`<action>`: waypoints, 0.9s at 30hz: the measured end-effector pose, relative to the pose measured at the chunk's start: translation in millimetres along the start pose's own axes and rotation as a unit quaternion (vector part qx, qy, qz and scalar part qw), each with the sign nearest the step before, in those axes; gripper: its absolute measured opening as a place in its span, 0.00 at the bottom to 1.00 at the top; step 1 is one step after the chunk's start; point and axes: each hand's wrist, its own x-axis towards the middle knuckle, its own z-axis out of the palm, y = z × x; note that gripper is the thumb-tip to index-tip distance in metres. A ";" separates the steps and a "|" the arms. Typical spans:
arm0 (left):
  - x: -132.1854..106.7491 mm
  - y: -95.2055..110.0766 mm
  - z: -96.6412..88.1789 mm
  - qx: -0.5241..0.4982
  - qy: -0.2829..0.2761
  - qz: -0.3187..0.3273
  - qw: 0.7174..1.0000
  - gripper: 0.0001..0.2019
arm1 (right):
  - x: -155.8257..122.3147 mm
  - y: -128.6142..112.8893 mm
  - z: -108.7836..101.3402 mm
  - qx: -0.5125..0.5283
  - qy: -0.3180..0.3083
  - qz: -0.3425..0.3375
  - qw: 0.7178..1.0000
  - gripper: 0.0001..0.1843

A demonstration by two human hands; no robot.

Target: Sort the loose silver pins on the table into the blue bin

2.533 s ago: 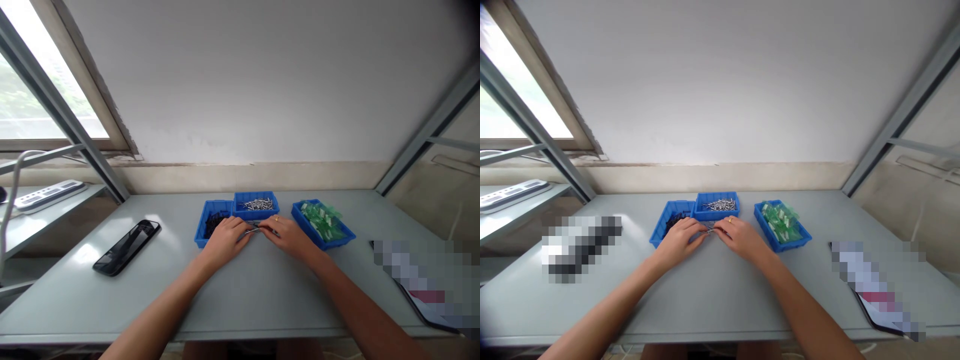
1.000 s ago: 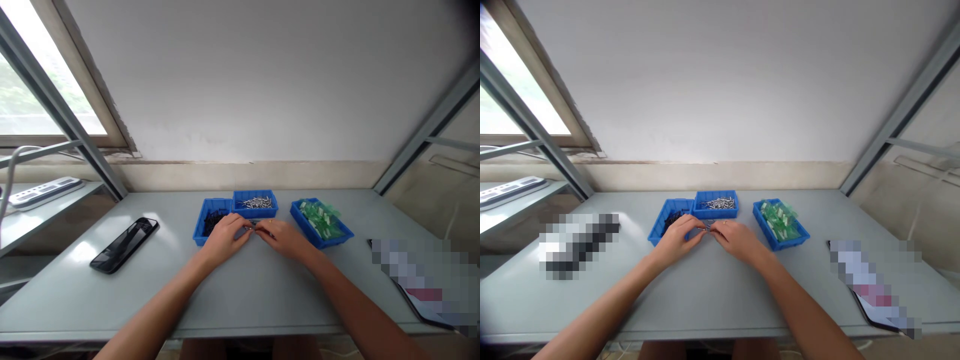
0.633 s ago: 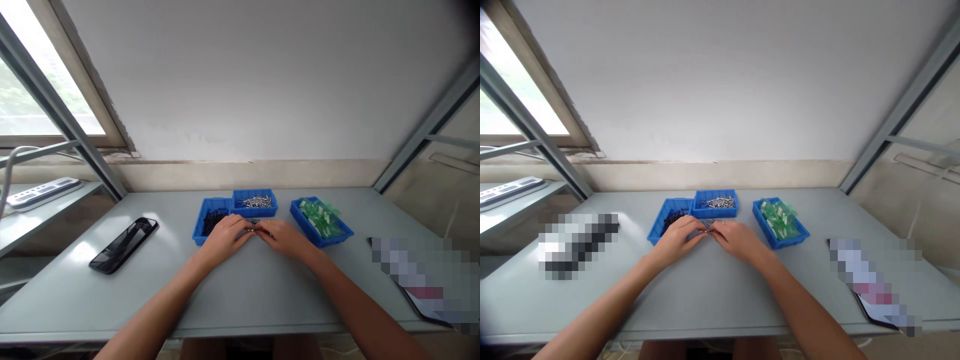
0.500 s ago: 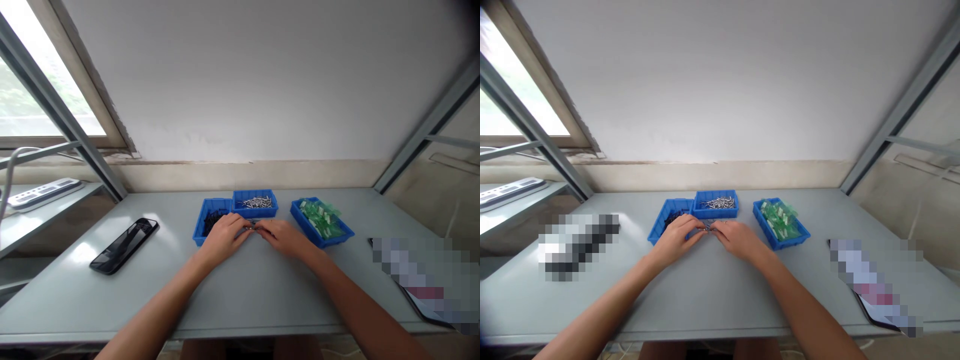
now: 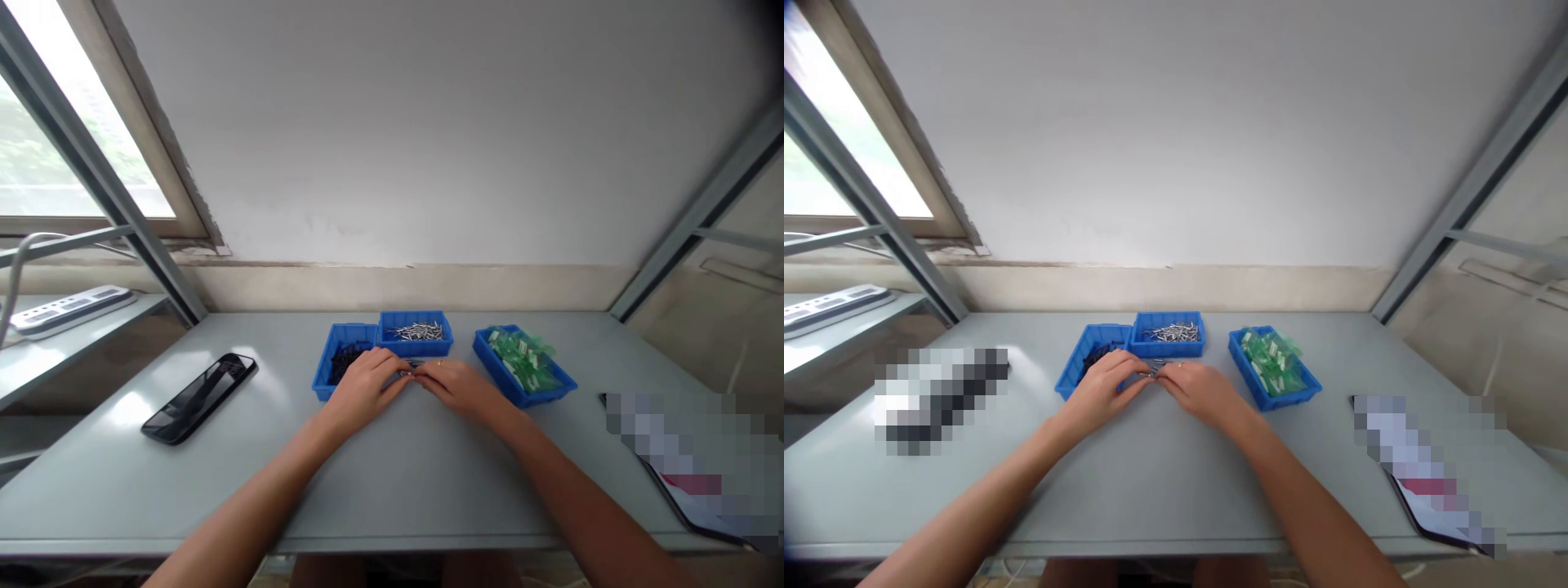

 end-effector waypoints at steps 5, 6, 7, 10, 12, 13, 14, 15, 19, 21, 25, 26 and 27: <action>1.0 -1.3 0.5 0.012 -0.012 -0.003 1.000 0.07 | -2.1 0.7 -6.1 0.020 0.061 0.008 0.998 0.11; 1.0 -1.0 0.5 0.014 -0.016 -0.004 1.000 0.08 | -2.4 -1.0 -7.0 0.025 0.068 0.004 0.997 0.11; 1.0 -0.5 0.4 0.014 -0.022 -0.003 1.000 0.08 | -2.7 -3.1 -7.6 0.028 0.074 -0.003 0.997 0.11; 0.7 1.5 0.0 0.007 -0.044 0.001 0.999 0.07 | -3.1 -8.9 -7.2 0.026 0.088 -0.021 0.996 0.11; 0.7 2.8 -0.4 0.003 -0.046 0.004 0.999 0.06 | -3.3 -10.2 -6.2 0.025 0.097 -0.025 0.995 0.11; 0.9 3.4 -0.8 0.000 -0.039 0.003 0.999 0.06 | -3.4 -9.8 -5.8 0.025 0.103 -0.024 0.994 0.11; 1.2 3.8 -1.1 -0.006 -0.025 -0.001 1.000 0.06 | -3.4 -9.0 -5.6 0.026 0.108 -0.022 0.994 0.11; 1.5 4.2 -1.6 -0.015 -0.007 -0.007 1.000 0.06 | -3.3 -7.7 -5.6 0.026 0.113 -0.018 0.993 0.11; 2.8 5.6 -2.9 -0.058 0.057 -0.030 0.996 0.04 | -2.4 -3.4 -4.9 0.028 0.107 -0.007 0.994 0.10; 2.8 6.6 -2.3 -0.080 0.057 -0.032 0.995 0.04 | -1.9 -3.1 -3.0 0.030 0.087 -0.009 0.996 0.10; 2.8 9.9 0.5 -0.121 0.036 -0.040 0.991 0.03 | -1.2 -5.3 3.8 0.027 0.046 -0.018 0.998 0.10; 3.0 11.0 1.0 -0.128 0.031 -0.044 0.990 0.03 | -1.2 -5.9 5.7 0.026 0.038 -0.021 0.999 0.10; 3.4 12.2 1.3 -0.133 0.025 -0.047 0.990 0.03 | -1.2 -6.5 7.4 0.025 0.032 -0.023 0.999 0.10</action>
